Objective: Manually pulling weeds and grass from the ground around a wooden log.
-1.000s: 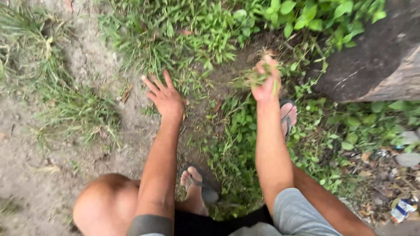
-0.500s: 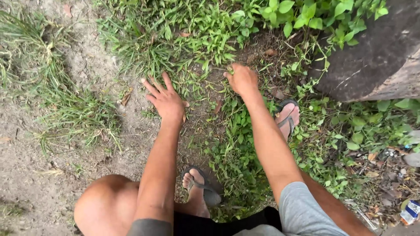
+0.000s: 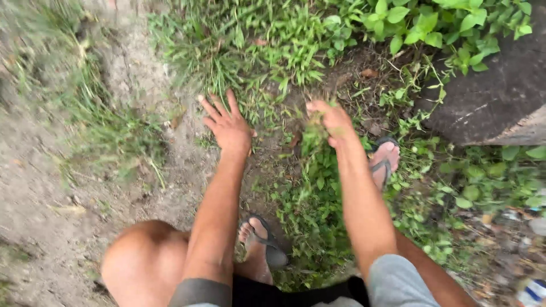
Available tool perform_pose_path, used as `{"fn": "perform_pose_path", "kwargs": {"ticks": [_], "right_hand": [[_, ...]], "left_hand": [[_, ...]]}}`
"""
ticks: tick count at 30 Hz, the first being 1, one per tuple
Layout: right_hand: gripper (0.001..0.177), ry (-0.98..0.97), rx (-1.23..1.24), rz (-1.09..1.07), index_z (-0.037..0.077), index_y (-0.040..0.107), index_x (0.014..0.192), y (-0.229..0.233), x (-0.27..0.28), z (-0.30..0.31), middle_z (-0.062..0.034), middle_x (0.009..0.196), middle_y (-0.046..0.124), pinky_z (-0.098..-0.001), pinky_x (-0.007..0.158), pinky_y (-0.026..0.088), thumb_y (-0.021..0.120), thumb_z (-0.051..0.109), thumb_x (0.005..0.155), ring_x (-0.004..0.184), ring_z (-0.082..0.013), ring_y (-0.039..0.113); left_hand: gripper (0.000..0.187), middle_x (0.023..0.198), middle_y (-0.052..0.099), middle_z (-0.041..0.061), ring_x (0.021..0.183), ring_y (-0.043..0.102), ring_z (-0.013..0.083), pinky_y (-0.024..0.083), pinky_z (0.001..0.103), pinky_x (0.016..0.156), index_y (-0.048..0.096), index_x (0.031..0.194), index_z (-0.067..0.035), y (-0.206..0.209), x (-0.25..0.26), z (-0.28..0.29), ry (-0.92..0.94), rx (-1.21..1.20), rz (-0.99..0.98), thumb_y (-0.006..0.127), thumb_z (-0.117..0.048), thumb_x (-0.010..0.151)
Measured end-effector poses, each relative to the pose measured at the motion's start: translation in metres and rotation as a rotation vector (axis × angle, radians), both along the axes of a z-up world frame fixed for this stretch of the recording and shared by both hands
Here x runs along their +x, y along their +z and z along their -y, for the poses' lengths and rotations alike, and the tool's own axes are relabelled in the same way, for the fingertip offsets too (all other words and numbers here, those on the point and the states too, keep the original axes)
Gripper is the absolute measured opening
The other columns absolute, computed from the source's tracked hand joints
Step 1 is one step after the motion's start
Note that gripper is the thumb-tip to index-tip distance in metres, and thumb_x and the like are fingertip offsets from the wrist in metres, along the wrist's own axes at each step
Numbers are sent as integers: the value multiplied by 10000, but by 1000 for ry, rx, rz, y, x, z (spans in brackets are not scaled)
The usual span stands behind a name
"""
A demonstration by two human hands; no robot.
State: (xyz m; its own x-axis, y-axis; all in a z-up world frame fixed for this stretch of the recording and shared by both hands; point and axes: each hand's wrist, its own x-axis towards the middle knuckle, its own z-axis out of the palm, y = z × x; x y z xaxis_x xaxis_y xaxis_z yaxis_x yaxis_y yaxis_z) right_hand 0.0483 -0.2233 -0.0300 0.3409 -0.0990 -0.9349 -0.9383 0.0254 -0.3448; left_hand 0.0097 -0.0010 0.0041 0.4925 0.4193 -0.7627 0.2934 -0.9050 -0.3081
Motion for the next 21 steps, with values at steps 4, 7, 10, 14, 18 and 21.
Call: {"fn": "perform_pose_path", "kwargs": {"ticks": [4,7,10,14,18,21], "right_hand": [[621,742,-299,233,58,617,1403,75,37,-64,-210,1366,637,-517,1086,443,604,489,956,1307,-370,581],[359,1107,-312,525,20,658,1298,34,16,-85,-234,1250,646,-446,947,584,582,61,950,1073,-344,690],[418,1331,-342,490,-49,607,1326,35,1,-102,-322,1289,601,-460,832,608,670,30,921,1033,-352,705],[338,1275,-410,654,-122,626,1234,31,-7,-102,-314,1197,610,-497,811,601,555,-146,905,1019,-413,713],[277,1317,-416,587,-136,618,1162,36,-5,-107,-295,1018,656,-506,766,607,440,-132,950,905,-406,744],[295,1373,-443,535,-142,653,1087,46,3,-111,-310,918,694,-540,754,608,390,-91,965,853,-423,759]], "left_hand": [[1251,1653,203,275,1516,20,503,226,628,1164,105,1650,-177,5,5,-1,34,-28,59,847,-569,722],[1194,1649,189,273,1506,25,523,261,612,1138,90,1644,-165,16,2,1,54,-44,80,820,-541,778],[1255,1652,173,278,1503,19,534,251,618,1133,79,1648,-172,8,-1,-1,52,-50,50,842,-558,730],[1252,1653,183,275,1508,-2,518,255,609,1137,107,1650,-184,2,0,-2,41,-43,58,864,-537,717],[1306,1661,154,283,1507,-2,524,267,609,1139,119,1654,-182,3,-1,-2,23,-40,54,904,-514,664],[1301,1656,130,297,1495,-2,542,280,613,1121,107,1653,-173,8,-1,-5,26,-61,61,908,-491,679]]}}
